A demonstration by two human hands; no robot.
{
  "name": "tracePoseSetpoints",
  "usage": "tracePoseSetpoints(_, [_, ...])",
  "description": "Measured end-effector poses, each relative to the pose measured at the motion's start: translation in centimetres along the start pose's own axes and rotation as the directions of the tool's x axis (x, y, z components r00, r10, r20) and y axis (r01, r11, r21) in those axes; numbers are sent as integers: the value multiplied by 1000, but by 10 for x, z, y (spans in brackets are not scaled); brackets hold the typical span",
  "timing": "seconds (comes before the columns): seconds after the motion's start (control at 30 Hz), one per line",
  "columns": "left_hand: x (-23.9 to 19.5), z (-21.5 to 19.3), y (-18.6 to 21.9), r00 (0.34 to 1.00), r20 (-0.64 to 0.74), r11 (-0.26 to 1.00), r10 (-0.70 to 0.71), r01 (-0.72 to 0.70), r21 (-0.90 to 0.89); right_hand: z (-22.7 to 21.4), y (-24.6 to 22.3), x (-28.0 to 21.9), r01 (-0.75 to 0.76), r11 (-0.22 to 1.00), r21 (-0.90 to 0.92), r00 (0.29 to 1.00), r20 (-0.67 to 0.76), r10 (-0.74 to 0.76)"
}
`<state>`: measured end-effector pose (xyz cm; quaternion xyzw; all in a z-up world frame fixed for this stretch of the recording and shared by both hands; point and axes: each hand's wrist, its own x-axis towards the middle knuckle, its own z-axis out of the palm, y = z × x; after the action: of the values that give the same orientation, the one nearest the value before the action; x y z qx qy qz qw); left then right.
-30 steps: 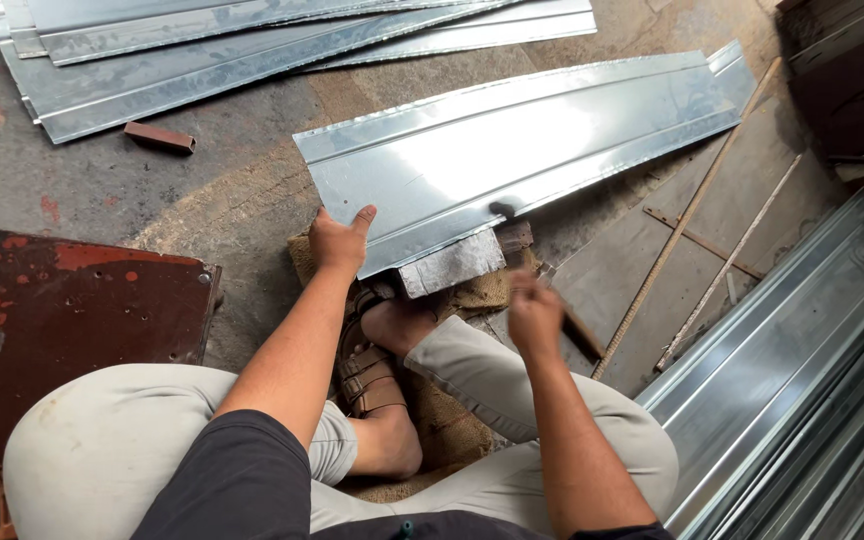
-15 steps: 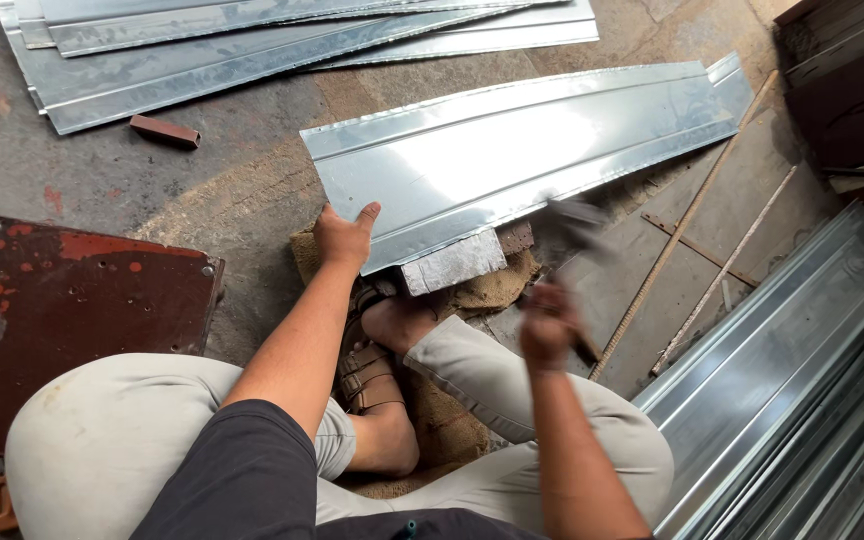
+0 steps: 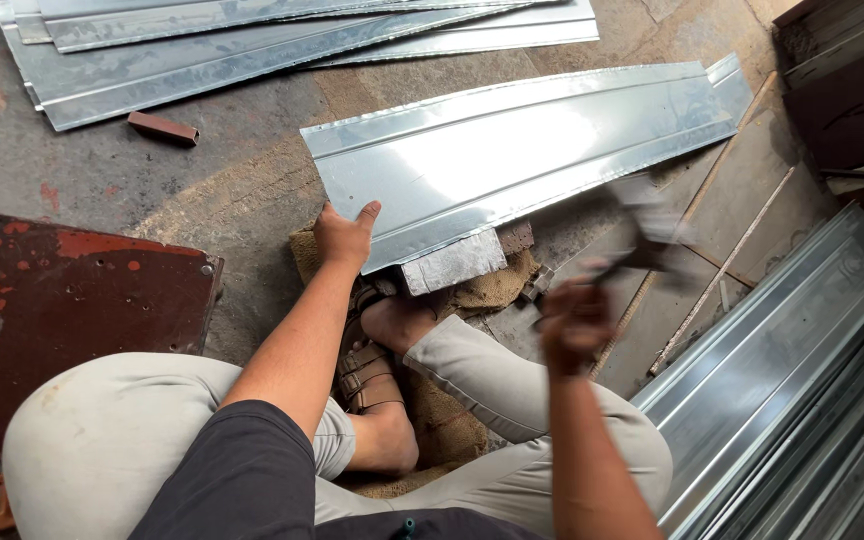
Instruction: The person is using a hammer to flatten and shape the edges of several long metal sheets while sitting on the ground.
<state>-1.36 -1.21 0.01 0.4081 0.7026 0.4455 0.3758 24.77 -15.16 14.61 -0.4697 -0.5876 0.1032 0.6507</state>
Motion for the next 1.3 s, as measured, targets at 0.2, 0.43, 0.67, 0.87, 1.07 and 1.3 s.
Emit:
tracePoseSetpoints(0.2, [3, 2, -1, 1000, 2, 1000, 17, -17, -23, 9, 19, -6, -494, 693, -525, 773, 99, 626])
tracePoseSetpoints(0.43, [1, 2, -2, 999, 30, 999, -32, 32, 0, -24, -34, 46, -153, 979, 136, 987, -25, 158])
tracePoseSetpoints(0.67, [0, 5, -9, 1000, -13, 1000, 16, -16, 16, 25, 31, -49, -476, 580, -660, 708, 104, 699])
tracePoseSetpoints(0.87, [1, 2, -1, 999, 8, 998, -37, 37, 49, 5, -18, 18, -437, 899, -23, 895, 94, 437])
tracePoseSetpoints(1.07, [-3, -2, 6, 1000, 2, 1000, -11, 11, 2, 0, -9, -5, -231, 907, 352, 967, -23, 255])
tracePoseSetpoints(1.3, [2, -1, 6, 1000, -4, 1000, 2, -2, 18, 22, 17, -38, -467, 715, -520, 750, 195, 632])
